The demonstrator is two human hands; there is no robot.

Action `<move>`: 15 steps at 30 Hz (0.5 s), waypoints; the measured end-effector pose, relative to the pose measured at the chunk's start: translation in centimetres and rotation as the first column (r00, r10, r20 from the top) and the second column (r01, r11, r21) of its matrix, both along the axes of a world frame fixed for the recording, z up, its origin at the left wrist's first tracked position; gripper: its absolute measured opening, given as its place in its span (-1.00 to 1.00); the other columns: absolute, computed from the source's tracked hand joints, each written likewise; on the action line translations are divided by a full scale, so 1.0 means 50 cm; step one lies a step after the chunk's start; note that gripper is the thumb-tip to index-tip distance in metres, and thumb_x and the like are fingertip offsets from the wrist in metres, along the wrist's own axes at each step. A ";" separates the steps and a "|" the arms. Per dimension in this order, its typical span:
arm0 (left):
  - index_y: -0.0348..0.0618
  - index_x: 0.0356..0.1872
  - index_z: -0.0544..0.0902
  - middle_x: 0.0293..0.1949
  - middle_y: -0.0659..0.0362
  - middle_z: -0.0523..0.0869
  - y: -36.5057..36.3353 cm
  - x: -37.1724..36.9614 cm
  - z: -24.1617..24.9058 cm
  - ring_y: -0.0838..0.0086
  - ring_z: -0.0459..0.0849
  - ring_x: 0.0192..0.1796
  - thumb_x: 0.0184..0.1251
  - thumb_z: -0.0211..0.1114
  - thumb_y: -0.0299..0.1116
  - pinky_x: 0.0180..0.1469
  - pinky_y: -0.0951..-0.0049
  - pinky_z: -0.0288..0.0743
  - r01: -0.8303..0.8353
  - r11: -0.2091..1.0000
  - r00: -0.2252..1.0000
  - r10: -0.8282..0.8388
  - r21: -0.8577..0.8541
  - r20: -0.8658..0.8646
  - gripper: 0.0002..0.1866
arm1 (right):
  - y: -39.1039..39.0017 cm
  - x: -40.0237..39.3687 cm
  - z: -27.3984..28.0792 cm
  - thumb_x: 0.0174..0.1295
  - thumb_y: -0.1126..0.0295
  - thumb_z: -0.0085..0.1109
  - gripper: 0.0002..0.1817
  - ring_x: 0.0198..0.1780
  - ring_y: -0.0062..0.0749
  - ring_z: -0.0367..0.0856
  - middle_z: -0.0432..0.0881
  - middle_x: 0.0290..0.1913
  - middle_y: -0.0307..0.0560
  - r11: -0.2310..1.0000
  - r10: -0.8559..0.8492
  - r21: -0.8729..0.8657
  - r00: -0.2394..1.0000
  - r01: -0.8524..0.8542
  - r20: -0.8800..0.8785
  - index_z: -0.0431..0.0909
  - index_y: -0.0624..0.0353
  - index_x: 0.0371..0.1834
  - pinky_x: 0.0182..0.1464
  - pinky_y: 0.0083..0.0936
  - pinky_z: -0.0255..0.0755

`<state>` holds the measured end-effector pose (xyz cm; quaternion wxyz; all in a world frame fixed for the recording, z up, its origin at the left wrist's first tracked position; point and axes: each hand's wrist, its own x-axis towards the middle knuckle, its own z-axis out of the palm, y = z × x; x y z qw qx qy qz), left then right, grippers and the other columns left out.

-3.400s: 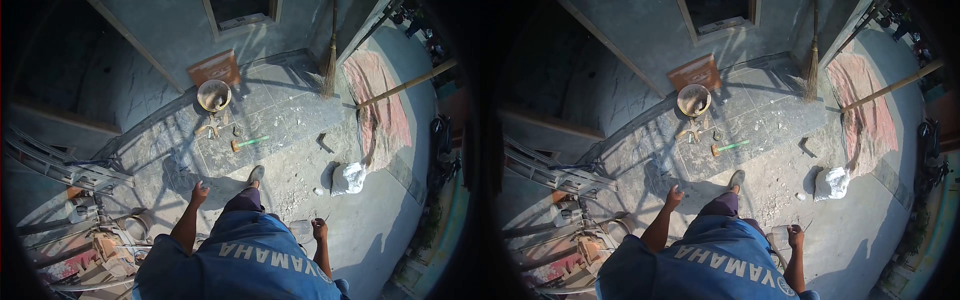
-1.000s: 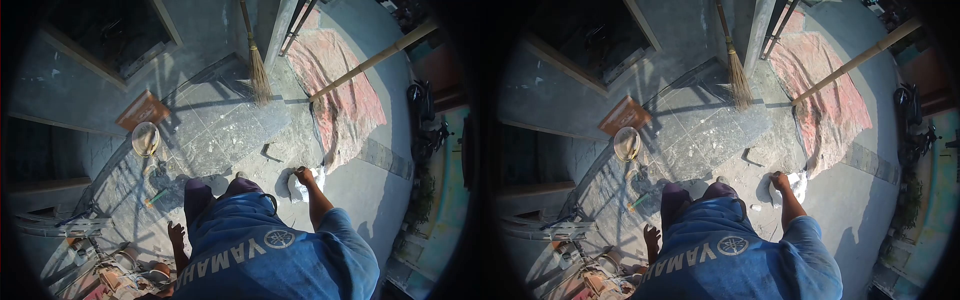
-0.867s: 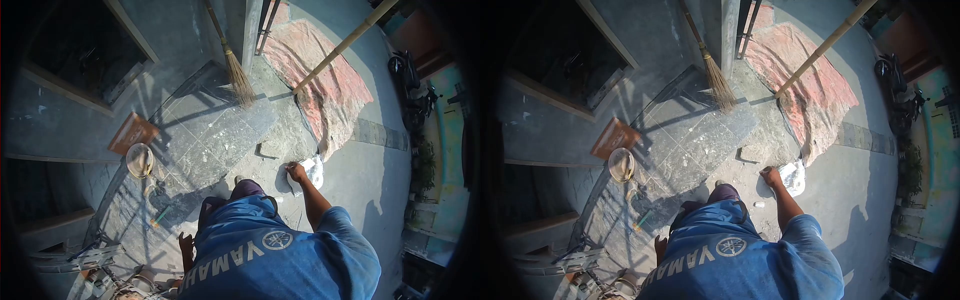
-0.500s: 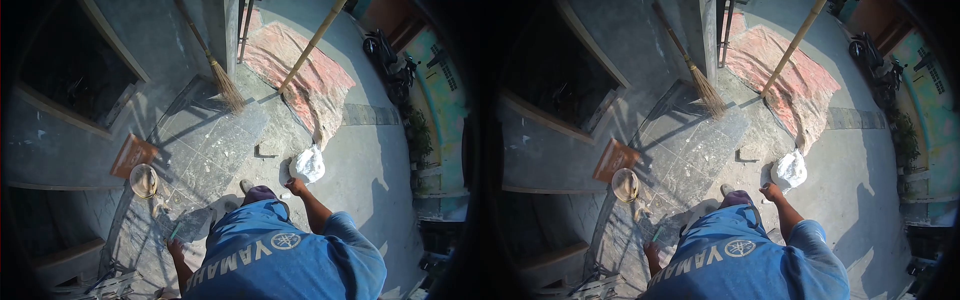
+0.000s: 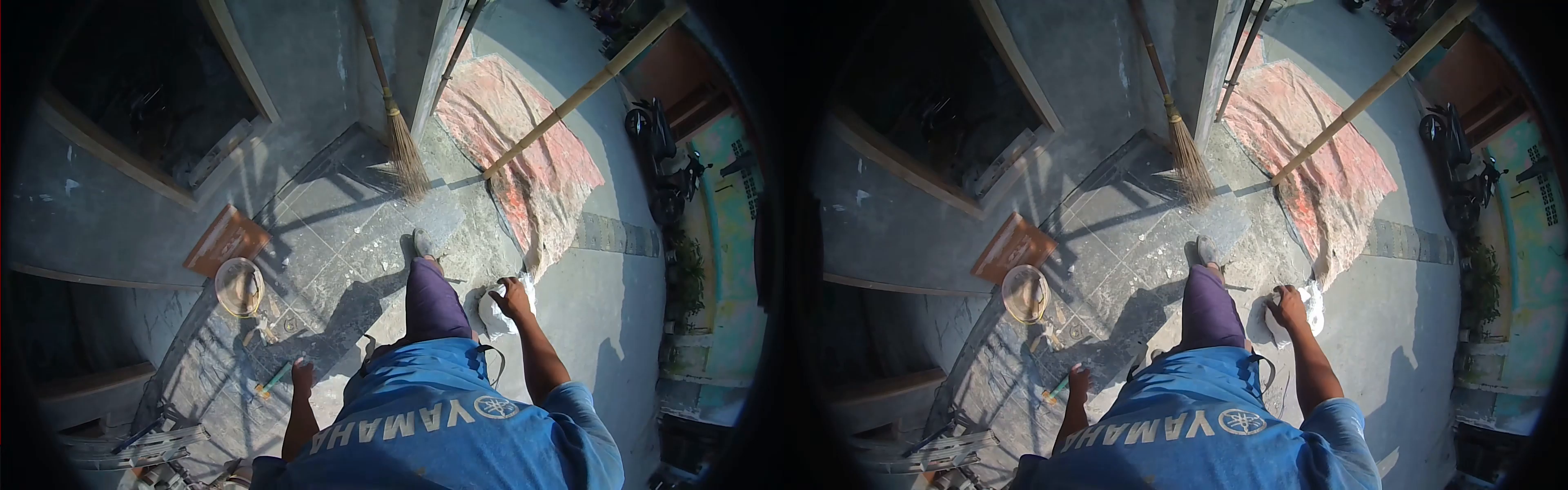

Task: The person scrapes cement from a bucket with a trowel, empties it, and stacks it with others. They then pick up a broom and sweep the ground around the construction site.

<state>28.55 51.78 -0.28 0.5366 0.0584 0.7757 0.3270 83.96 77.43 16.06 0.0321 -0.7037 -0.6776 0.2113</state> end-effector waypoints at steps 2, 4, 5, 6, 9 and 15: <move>-0.04 0.21 0.28 -0.38 0.17 0.52 0.057 -0.001 -0.001 0.48 0.55 -0.48 0.17 0.23 -0.38 -0.51 0.44 0.42 -0.008 0.999 1.000 0.008 0.033 0.004 -0.45 | 0.163 -0.041 0.031 -0.03 0.14 0.32 -0.50 0.11 0.03 0.40 0.46 0.07 0.14 0.988 0.111 0.103 0.994 -0.113 0.022 0.51 0.16 -0.05 0.13 -0.24 0.31; -0.04 0.22 0.27 -0.34 0.17 0.54 0.104 0.002 -0.006 0.48 0.56 -0.45 0.18 0.22 -0.38 -0.49 0.44 0.44 -0.089 0.996 0.996 0.090 0.018 -0.008 -0.45 | 0.347 -0.102 0.056 -0.03 0.16 0.32 -0.51 0.22 -0.02 0.30 0.39 0.15 0.11 0.943 0.263 0.173 0.956 -0.283 0.131 0.51 0.12 -0.03 0.18 -0.23 0.26; -0.04 0.22 0.27 -0.31 0.16 0.55 0.132 0.011 -0.009 0.48 0.57 -0.43 0.19 0.22 -0.37 -0.47 0.43 0.45 -0.149 0.989 0.988 0.149 0.018 -0.026 -0.45 | 0.449 -0.141 0.064 -0.03 0.17 0.31 -0.51 0.27 -0.05 0.26 0.35 0.21 0.10 0.898 0.349 0.196 0.910 -0.393 0.225 0.51 0.10 -0.01 0.21 -0.24 0.24; -0.04 0.23 0.26 -0.28 0.15 0.56 0.153 0.022 -0.002 0.48 0.57 -0.40 0.20 0.21 -0.37 -0.45 0.42 0.46 -0.179 0.984 0.983 0.178 -0.013 -0.033 -0.45 | 0.551 -0.182 0.072 0.05 0.20 0.23 -0.57 0.32 -0.08 0.20 0.29 0.26 0.08 0.827 0.458 0.195 0.834 -0.527 0.309 0.51 0.08 0.01 0.24 -0.24 0.21; -0.04 0.28 0.20 -0.19 0.10 0.58 0.223 0.083 0.019 0.43 0.56 -0.39 0.23 0.18 -0.40 -0.43 0.42 0.44 -0.330 0.940 0.941 0.320 -0.087 -0.111 -0.41 | 0.883 -0.323 0.032 0.25 0.26 -0.06 -0.68 0.40 -0.13 0.08 0.22 0.35 0.00 0.520 0.661 0.189 0.533 -0.833 0.528 0.51 -0.01 0.05 0.31 -0.22 0.09; -0.12 0.14 0.47 -0.04 0.22 0.59 0.211 0.308 -0.058 0.52 0.57 -0.12 0.23 0.22 -0.33 -0.16 0.49 0.55 0.101 0.992 0.962 -0.117 -0.078 -0.246 -0.57 | 1.364 -0.610 -0.062 0.29 0.27 -0.14 -0.52 0.48 -0.24 -0.16 0.15 0.40 -0.20 0.095 0.712 -0.370 -0.197 -0.924 0.674 0.25 -0.07 0.31 0.45 -0.15 -0.22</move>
